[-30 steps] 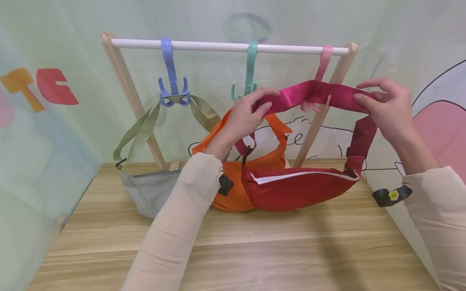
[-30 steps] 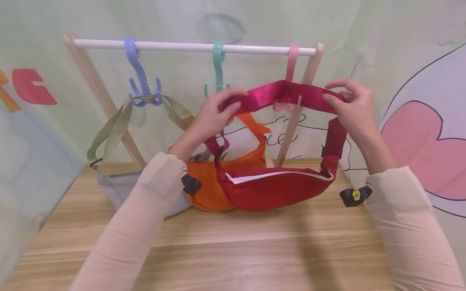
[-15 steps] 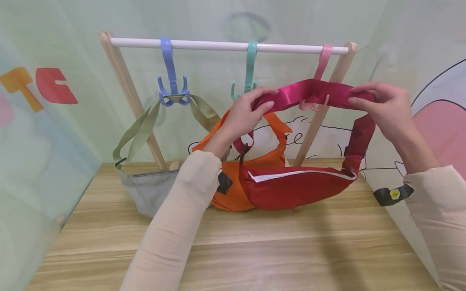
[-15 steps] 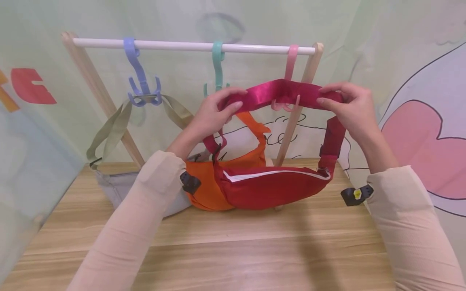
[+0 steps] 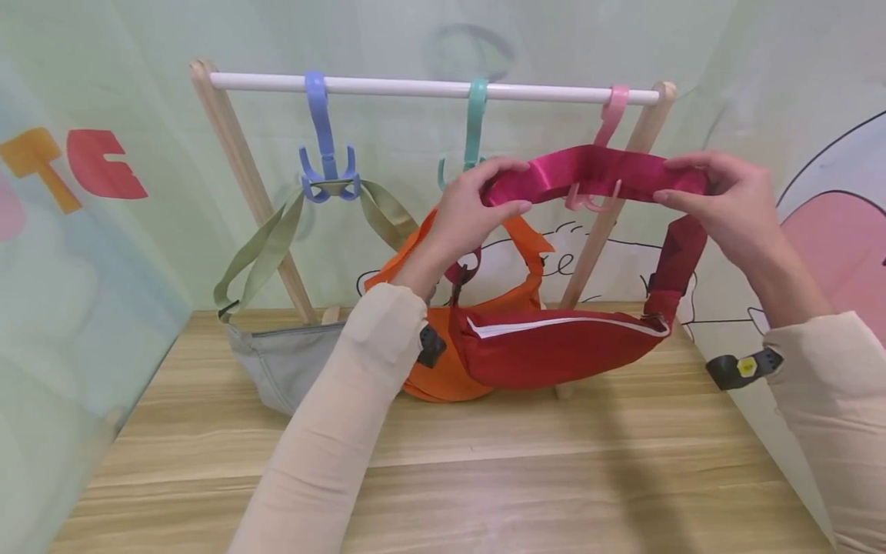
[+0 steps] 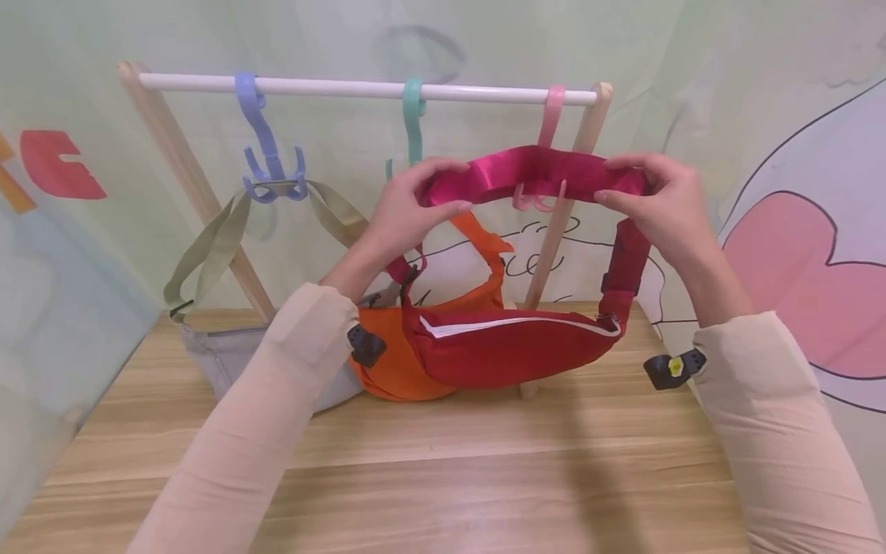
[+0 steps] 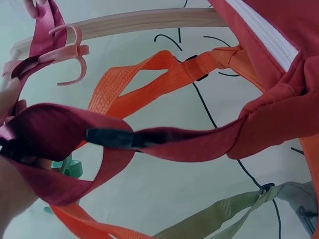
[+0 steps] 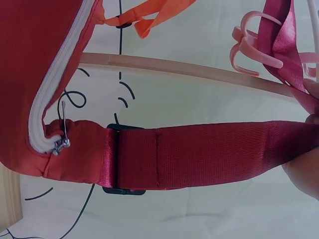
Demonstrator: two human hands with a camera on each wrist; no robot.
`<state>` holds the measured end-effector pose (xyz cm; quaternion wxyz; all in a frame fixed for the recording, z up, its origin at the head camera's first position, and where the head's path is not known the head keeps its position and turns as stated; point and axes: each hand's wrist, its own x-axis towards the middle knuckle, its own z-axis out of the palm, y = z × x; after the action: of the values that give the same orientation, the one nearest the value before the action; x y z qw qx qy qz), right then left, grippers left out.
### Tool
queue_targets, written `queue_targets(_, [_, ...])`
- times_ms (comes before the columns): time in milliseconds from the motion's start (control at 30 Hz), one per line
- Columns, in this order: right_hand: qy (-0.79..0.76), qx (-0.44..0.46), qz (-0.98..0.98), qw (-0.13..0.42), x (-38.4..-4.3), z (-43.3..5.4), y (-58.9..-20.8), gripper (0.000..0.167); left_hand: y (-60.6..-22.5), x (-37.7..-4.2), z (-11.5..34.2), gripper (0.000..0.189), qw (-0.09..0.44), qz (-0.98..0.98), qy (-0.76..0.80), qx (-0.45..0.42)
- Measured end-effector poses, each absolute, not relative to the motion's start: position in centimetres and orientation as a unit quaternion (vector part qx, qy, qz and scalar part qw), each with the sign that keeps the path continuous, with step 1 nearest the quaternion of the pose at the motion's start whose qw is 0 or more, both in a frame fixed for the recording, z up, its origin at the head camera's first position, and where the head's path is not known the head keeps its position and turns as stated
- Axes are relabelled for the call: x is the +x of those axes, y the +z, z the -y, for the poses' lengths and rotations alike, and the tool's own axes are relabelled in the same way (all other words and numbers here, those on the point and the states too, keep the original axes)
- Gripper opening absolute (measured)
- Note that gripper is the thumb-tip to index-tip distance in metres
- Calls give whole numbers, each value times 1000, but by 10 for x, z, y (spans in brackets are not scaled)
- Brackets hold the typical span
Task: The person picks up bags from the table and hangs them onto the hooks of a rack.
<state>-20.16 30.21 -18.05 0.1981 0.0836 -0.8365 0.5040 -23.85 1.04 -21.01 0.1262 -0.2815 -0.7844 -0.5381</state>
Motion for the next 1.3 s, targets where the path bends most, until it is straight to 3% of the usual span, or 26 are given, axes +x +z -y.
queue_targets(1300, [486,76,847,202,-198,-295,-180,41,-215,-242,-22,44,183,772,-553,-254])
